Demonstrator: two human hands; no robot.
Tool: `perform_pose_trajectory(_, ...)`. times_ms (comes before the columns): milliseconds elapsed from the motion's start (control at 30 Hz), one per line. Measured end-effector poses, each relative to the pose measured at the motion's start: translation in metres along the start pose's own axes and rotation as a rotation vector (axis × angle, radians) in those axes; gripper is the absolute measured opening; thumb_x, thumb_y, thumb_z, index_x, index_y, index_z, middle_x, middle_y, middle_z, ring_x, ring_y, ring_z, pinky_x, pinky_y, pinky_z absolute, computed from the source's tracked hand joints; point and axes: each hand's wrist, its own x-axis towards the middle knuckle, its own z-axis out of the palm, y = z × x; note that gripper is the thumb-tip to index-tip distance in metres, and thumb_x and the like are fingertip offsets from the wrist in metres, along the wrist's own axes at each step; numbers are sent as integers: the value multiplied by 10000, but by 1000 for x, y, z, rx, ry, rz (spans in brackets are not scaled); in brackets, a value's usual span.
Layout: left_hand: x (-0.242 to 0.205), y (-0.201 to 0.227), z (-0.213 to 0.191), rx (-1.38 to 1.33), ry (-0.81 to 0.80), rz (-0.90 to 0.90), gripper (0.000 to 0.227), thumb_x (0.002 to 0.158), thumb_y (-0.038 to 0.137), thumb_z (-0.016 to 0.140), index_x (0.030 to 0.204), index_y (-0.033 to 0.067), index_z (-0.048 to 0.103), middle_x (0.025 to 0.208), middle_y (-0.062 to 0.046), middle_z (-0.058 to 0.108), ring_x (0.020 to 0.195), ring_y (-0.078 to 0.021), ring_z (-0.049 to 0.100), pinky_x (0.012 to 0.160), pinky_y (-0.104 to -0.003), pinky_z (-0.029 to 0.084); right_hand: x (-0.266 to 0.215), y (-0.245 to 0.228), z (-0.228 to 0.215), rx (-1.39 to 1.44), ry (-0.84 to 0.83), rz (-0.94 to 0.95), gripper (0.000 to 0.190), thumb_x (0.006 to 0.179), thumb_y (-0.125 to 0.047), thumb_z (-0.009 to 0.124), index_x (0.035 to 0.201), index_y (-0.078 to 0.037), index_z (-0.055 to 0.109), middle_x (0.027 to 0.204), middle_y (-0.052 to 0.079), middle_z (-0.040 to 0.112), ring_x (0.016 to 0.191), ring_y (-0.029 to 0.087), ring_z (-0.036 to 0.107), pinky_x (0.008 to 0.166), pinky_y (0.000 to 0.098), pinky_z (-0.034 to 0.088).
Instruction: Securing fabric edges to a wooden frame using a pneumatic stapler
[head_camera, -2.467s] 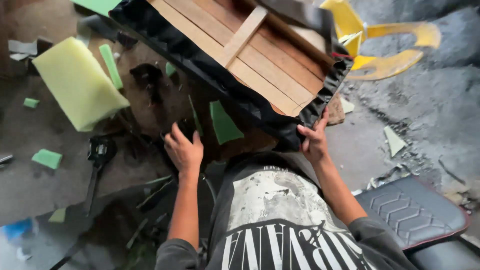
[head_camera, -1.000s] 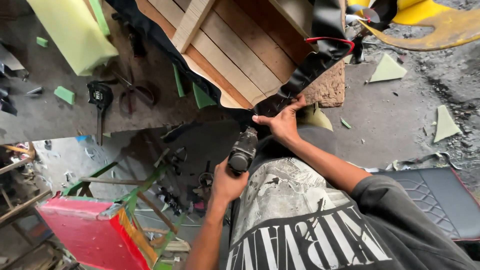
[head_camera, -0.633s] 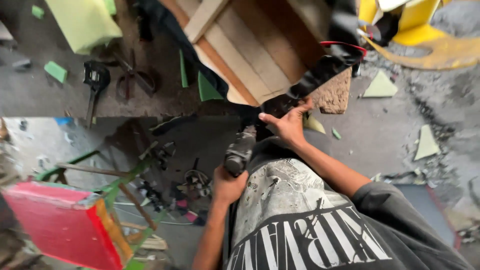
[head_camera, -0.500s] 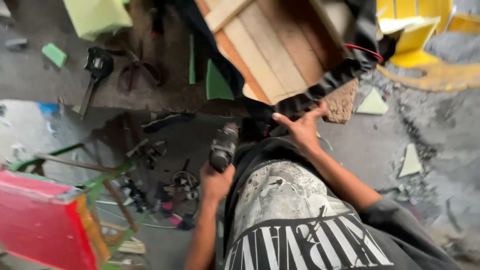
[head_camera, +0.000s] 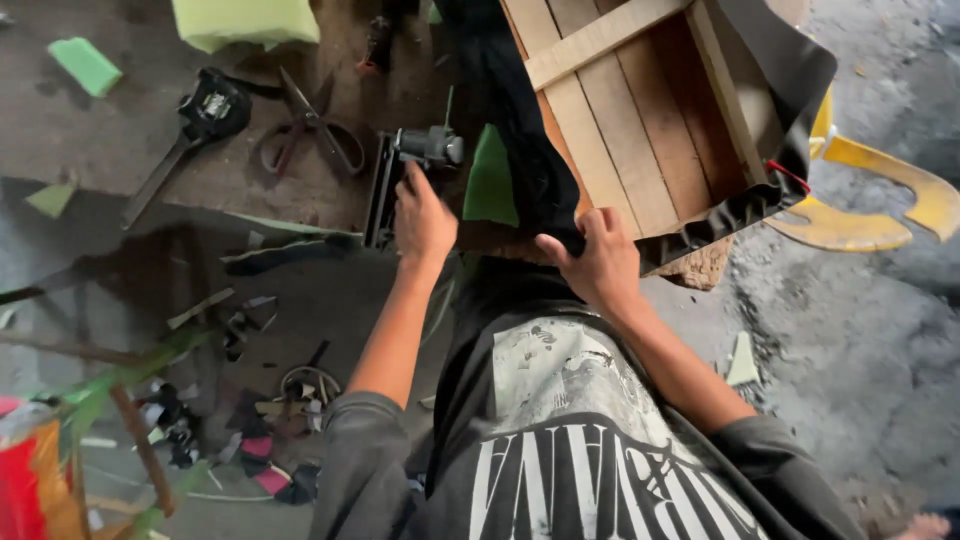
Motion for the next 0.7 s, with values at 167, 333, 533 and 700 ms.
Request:
perform_pose_trajectory(167,16,-2,11,96,-85,98,853,913,-10,719,1608,-66,228,1322,-371,472,1177,-557,605,946,-609,594,7,-10,10,-117,-26,24,549,1090,-534,664,776,-90,596,1028,65,541,743,369,678,606,429,546)
perform_pose_trajectory(333,43,38,-17,-48,279,704,708,855,299,874,1448,115,536,1368,-183,470,1307,-427,503,1082,-554,432,6,14,-4,-92,53,24,566,1026,-599,709,666,-172,621,877,-9,637,721,375,708,556,444,535)
perform_pose_trajectory(533,57,204,-76,103,-18,1529,636,895,457,828,1388,126,599,1472,-191,503,1481,-392,351,1158,-615,298,29,-20,-128,360,-111,107,466,1094,-300,595,705,-111,423,726,-39,376,622,95,356,551,309,267)
perform_pose_trajectory(700,64,307,-22,385,-442,1598,335,874,603,693,1053,325,745,993,50,768,1094,-270,712,893,-565,477,16,51,-132,613,83,336,553,1109,-313,645,583,-178,538,611,-95,477,649,46,455,528,279,384)
